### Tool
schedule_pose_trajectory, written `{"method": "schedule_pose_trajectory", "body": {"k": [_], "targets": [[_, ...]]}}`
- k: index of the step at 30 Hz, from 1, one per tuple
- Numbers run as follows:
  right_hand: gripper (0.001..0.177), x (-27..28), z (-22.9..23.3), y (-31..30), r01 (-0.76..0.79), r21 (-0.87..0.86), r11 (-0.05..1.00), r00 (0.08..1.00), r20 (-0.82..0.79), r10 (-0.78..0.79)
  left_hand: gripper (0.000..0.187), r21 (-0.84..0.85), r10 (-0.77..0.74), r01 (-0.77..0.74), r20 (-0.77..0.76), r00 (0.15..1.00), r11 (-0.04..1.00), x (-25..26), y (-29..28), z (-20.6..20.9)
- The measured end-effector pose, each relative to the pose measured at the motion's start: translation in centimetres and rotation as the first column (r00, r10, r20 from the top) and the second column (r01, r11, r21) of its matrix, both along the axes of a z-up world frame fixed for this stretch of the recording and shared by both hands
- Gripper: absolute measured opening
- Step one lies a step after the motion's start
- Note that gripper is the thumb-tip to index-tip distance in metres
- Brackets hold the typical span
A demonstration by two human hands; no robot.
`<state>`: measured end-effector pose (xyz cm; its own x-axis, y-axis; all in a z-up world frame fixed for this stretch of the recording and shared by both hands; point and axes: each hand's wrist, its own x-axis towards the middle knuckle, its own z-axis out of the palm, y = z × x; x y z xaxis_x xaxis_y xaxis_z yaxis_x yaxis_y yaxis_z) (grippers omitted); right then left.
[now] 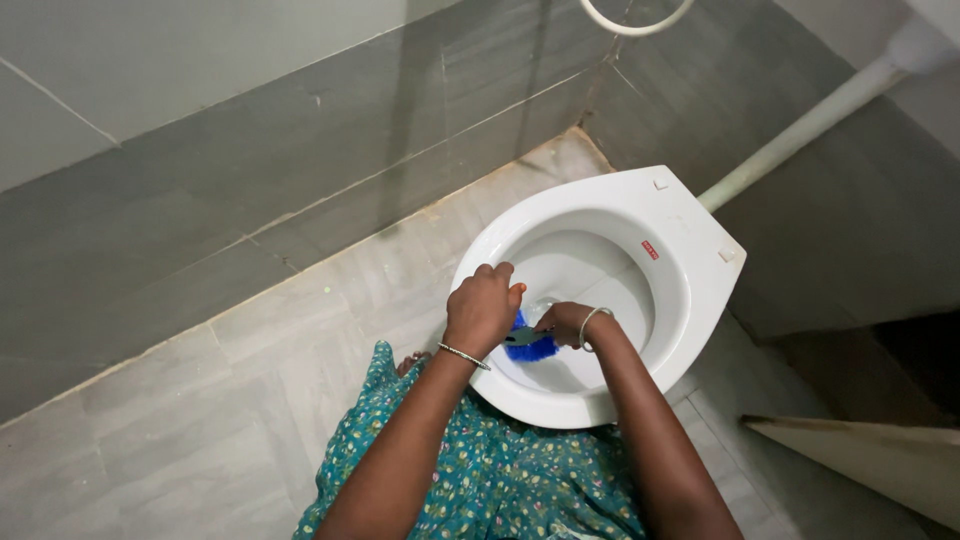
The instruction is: The person cleans the inside of a toilet bowl by hand using a blue brush, scrubbing the interior and edges.
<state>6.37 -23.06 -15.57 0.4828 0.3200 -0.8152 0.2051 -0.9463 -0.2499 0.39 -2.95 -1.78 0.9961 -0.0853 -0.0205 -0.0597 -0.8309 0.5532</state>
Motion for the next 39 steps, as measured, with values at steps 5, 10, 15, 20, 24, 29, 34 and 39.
{"method": "schedule_pose_trajectory", "body": {"k": [5,10,15,20,24,29,34,39], "targets": [[0.034,0.5,-11.0,-2.0,-0.088,-0.135,0.987,0.97,0.215,0.115,0.03,-0.001,0.009,-0.009,-0.005,1.0,1.0,0.2,0.0,-0.1],[0.031,1.2,-14.0,-3.9,0.218,-0.172,0.961,0.908,0.398,-0.134,0.03,0.009,0.023,-0.022,-0.05,0.999,1.0,0.5,0.5,-0.1],[0.032,1.8,-14.2,-2.9,0.024,-0.159,0.987,0.966,0.258,0.018,0.032,0.015,0.038,-0.038,-0.016,0.999,0.999,0.8,1.1,0.0],[0.035,1.2,-8.2,-1.3,-0.135,-0.129,0.982,0.98,0.128,0.152,0.03,0.016,0.026,-0.025,-0.022,0.999,1.0,0.9,0.9,0.3],[0.047,-2.0,2.9,-0.3,-0.005,0.06,0.998,0.999,0.036,0.002,0.029,-0.005,0.021,-0.021,-0.02,1.0,1.0,0.8,0.4,0.3],[0.057,-4.6,11.8,-1.0,0.326,0.37,0.87,0.945,-0.106,-0.309,0.03,0.002,0.029,-0.029,-0.009,1.0,1.0,0.9,0.7,0.3],[0.052,-7.0,14.0,-2.4,0.382,0.444,0.811,0.919,-0.088,-0.384,0.033,-0.024,0.077,-0.077,-0.007,0.997,0.997,1.3,1.3,0.5],[0.057,-8.9,13.7,-5.8,0.249,0.369,0.895,0.96,0.028,-0.279,0.034,-0.053,0.114,-0.113,0.018,0.993,0.992,1.4,1.5,1.0]]}}
